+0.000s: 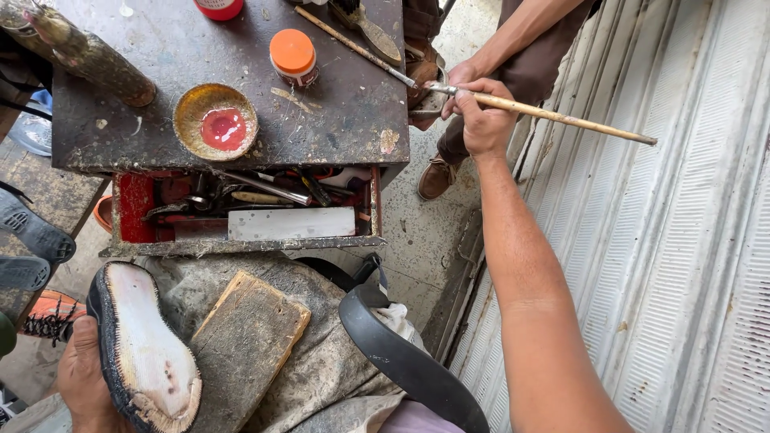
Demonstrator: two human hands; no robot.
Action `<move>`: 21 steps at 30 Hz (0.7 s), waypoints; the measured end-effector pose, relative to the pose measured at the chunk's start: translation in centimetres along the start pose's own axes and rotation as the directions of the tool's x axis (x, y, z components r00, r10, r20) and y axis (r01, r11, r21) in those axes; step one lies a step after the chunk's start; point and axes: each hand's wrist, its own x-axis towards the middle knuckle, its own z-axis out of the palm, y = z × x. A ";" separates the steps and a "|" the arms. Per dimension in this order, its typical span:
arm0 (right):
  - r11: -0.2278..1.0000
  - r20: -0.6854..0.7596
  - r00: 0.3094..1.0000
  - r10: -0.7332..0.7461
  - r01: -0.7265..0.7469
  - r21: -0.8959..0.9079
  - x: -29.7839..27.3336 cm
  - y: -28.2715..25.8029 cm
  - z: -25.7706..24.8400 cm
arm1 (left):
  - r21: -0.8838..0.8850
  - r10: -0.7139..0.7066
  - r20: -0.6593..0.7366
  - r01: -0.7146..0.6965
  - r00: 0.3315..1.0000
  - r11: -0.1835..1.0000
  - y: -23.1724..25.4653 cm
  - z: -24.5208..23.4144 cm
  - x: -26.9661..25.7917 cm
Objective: The person is repairing a black shoe by applying a red substance to the sole and edges using a brush. They repeatedly dip the brush into a container of the substance and carefully apply it to the shoe, which is held in their left hand.
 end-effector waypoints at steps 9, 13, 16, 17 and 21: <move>0.998 -0.104 0.993 0.058 -0.061 -0.022 1.1 0.3 0.7 | -0.012 0.004 0.018 -0.003 1.000 1.000 -1.1 -0.3 0.7; 0.991 -0.121 0.985 0.123 -0.128 -0.034 2.0 1.1 0.7 | -0.016 0.007 0.025 -0.007 1.000 1.000 -0.8 -0.1 0.5; 0.984 -0.135 0.977 0.166 -0.173 -0.044 2.1 1.2 0.8 | -0.083 -0.030 0.011 0.031 0.999 0.996 -0.2 0.2 0.0; 0.979 -0.153 0.970 0.189 -0.199 -0.053 1.9 1.0 0.8 | -0.048 -0.024 0.014 0.025 1.000 0.999 -0.2 0.1 0.2; 0.990 -0.090 0.988 0.125 -0.130 -0.052 1.3 0.2 0.7 | -0.045 -0.011 0.042 0.013 0.999 0.999 0.4 0.4 0.0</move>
